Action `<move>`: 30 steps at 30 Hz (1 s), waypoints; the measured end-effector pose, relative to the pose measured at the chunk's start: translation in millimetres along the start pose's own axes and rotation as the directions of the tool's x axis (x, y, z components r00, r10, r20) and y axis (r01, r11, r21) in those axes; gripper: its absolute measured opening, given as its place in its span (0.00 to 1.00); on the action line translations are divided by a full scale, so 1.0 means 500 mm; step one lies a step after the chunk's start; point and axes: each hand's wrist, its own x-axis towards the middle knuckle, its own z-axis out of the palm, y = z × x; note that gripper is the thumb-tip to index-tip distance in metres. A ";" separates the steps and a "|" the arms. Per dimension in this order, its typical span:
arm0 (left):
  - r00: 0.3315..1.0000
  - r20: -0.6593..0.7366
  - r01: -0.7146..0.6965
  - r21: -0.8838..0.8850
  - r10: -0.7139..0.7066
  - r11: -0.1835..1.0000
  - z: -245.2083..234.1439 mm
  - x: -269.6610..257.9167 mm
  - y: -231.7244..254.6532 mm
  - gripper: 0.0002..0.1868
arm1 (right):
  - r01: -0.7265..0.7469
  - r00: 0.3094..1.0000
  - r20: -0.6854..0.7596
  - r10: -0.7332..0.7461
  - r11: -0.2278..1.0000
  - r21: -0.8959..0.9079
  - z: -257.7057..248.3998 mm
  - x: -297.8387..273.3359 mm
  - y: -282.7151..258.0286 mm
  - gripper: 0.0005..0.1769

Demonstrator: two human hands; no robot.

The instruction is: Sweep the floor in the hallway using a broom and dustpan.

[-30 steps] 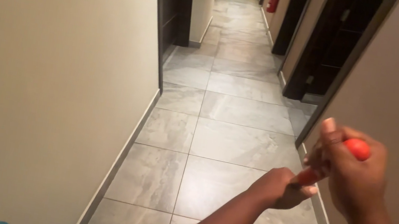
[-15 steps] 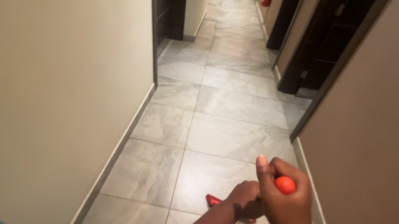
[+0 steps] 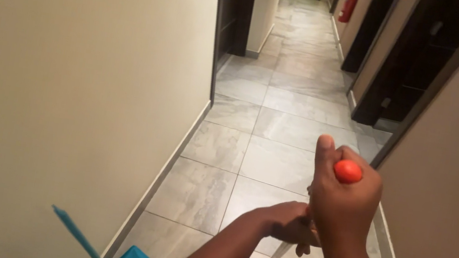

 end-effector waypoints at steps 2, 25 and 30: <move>1.000 -0.007 -0.004 -0.030 0.004 1.000 0.002 -0.013 0.010 0.18 | 0.026 1.000 0.009 -0.026 0.998 0.053 -0.003 -0.002 -0.008 0.28; 0.697 -0.711 0.046 -0.089 -0.096 0.995 -0.044 -0.214 -0.042 0.19 | -0.358 0.845 0.396 0.358 0.931 -0.079 0.150 -0.061 0.352 0.28; 0.446 -0.890 0.214 0.004 -0.094 0.977 -0.098 -0.356 -0.120 0.16 | -0.413 0.840 0.308 0.447 0.895 -0.172 0.256 -0.111 0.363 0.32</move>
